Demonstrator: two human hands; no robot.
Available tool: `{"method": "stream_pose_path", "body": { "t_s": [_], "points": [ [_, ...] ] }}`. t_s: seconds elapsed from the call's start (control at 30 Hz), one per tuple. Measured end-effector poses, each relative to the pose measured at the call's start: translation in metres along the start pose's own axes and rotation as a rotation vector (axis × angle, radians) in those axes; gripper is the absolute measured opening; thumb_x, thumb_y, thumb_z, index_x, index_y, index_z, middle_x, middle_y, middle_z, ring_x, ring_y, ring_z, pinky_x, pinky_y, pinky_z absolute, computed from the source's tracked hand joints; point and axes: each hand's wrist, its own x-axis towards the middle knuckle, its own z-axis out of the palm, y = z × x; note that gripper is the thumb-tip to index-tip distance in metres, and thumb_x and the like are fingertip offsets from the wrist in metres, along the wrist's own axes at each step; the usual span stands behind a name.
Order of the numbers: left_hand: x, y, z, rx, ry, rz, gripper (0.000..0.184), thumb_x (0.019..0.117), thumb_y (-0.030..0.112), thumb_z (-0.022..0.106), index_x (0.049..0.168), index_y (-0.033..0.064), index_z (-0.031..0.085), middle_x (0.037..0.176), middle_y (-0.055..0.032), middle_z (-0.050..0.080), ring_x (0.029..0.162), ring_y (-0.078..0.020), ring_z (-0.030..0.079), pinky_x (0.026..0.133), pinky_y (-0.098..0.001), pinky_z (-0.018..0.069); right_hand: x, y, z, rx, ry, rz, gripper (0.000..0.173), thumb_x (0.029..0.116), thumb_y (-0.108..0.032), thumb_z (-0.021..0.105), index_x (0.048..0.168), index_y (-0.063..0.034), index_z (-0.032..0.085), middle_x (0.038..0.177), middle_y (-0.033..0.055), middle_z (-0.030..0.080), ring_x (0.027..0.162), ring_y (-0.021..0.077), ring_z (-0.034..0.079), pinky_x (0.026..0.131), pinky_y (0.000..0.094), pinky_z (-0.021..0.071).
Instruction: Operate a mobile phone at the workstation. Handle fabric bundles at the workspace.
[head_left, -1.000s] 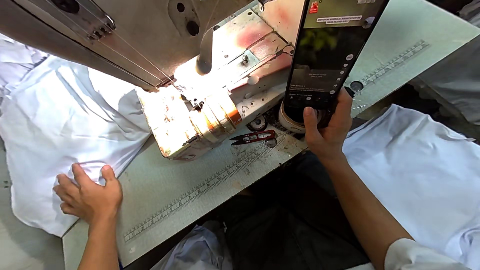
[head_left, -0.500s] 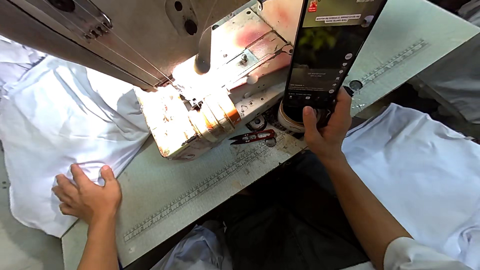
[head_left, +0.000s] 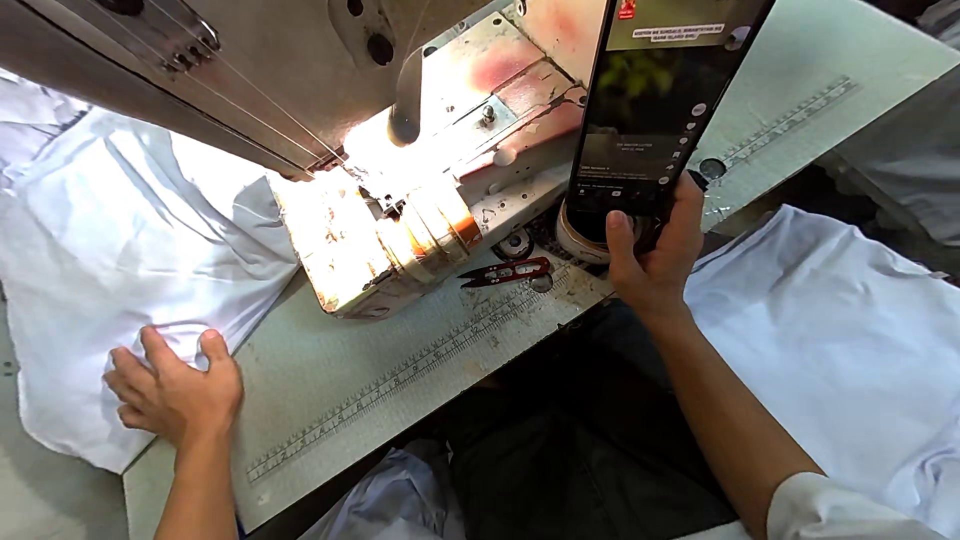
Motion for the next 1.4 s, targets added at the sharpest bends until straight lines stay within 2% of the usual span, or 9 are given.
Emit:
{"method": "stream_pose_path", "body": {
  "t_s": [0.17,0.33,0.5,0.67,0.87,1.0,1.1,1.27,1.4],
  "points": [
    [-0.0008,0.0008,-0.0019,-0.006,-0.004,0.01,0.078,0.1015,0.06,0.04,0.161,0.0098,0.031,0.168,-0.0262,0.017,0.154,-0.05,0.014,0.116,-0.0742,0.0145,-0.0003,0.0028,0.0009,-0.039,0.021,-0.016,0.058,0.1013,-0.033,0.057,0.139,0.0084,0.044,0.124,0.022,0.06,0.116,0.0234,0.061,0.098,0.0388,0.0519],
    [-0.001,0.0006,-0.0015,-0.006,-0.001,0.012,0.078,0.1015,0.06,0.039,0.161,0.0099,0.032,0.168,-0.026,0.018,0.154,-0.05,0.015,0.116,-0.0736,0.0152,0.0004,-0.0006,0.0003,-0.003,0.003,-0.003,0.057,0.1014,-0.028,0.057,0.14,0.0108,0.042,0.123,0.0196,0.062,0.112,0.0155,0.065,0.096,0.0326,0.0553],
    [-0.0004,0.0005,-0.0015,0.001,-0.004,0.008,0.078,0.1015,0.06,0.04,0.161,0.0098,0.032,0.168,-0.0265,0.017,0.154,-0.0497,0.014,0.116,-0.0737,0.0146,0.0003,0.0023,0.001,-0.042,0.027,-0.016,0.057,0.1014,-0.034,0.057,0.139,0.0078,0.045,0.123,0.0213,0.06,0.116,0.0241,0.06,0.098,0.0392,0.051],
    [-0.0002,-0.0007,-0.0007,-0.001,-0.003,0.011,0.079,0.1013,0.061,0.039,0.161,0.0098,0.032,0.168,-0.026,0.017,0.155,-0.0495,0.014,0.116,-0.0732,0.0143,0.0001,-0.0004,0.0005,-0.014,0.006,0.006,0.056,0.1016,-0.03,0.056,0.139,0.0097,0.042,0.123,0.0194,0.062,0.113,0.0163,0.064,0.096,0.0336,0.0551],
    [-0.0001,-0.0007,-0.0001,0.0,0.001,0.013,0.079,0.1012,0.061,0.039,0.161,0.0102,0.032,0.168,-0.0256,0.018,0.155,-0.0488,0.014,0.116,-0.0731,0.0152,0.0001,0.0023,0.0011,-0.038,0.031,-0.011,0.056,0.101,-0.033,0.057,0.138,0.0076,0.045,0.123,0.0212,0.06,0.116,0.0243,0.06,0.098,0.0391,0.0508],
    [-0.0003,0.0003,-0.0008,0.006,-0.001,0.009,0.079,0.1014,0.06,0.039,0.161,0.0097,0.032,0.168,-0.0261,0.018,0.154,-0.049,0.015,0.116,-0.0733,0.0154,0.0006,-0.0007,0.0002,-0.01,0.01,-0.01,0.057,0.1015,-0.029,0.057,0.14,0.0108,0.042,0.123,0.02,0.062,0.113,0.0162,0.064,0.096,0.0329,0.0551],
    [-0.0001,0.0003,-0.0016,0.001,-0.003,0.016,0.078,0.1018,0.059,0.04,0.161,0.0089,0.031,0.168,-0.0273,0.018,0.154,-0.05,0.014,0.116,-0.0743,0.0147,0.0007,-0.0004,0.0005,-0.004,0.005,-0.008,0.056,0.1013,-0.028,0.057,0.14,0.0105,0.042,0.124,0.0203,0.061,0.114,0.0171,0.064,0.097,0.034,0.0549],
    [-0.0001,0.0006,-0.0013,0.006,-0.009,0.008,0.079,0.1017,0.06,0.04,0.161,0.0091,0.031,0.168,-0.0265,0.018,0.155,-0.0494,0.014,0.116,-0.0737,0.0148,-0.0002,0.0025,0.001,-0.062,0.033,-0.014,0.058,0.1005,-0.034,0.057,0.138,0.0079,0.045,0.122,0.0219,0.061,0.117,0.026,0.06,0.099,0.0409,0.0498],
    [0.0006,-0.0007,-0.0003,0.004,0.0,0.013,0.079,0.1015,0.06,0.04,0.161,0.0092,0.032,0.168,-0.0265,0.018,0.154,-0.0497,0.015,0.116,-0.0737,0.0159,0.0,0.0007,0.0006,-0.031,0.015,-0.004,0.058,0.1008,-0.03,0.056,0.14,0.0101,0.043,0.126,0.0219,0.061,0.117,0.0204,0.062,0.099,0.0364,0.0528]
  ]
}}
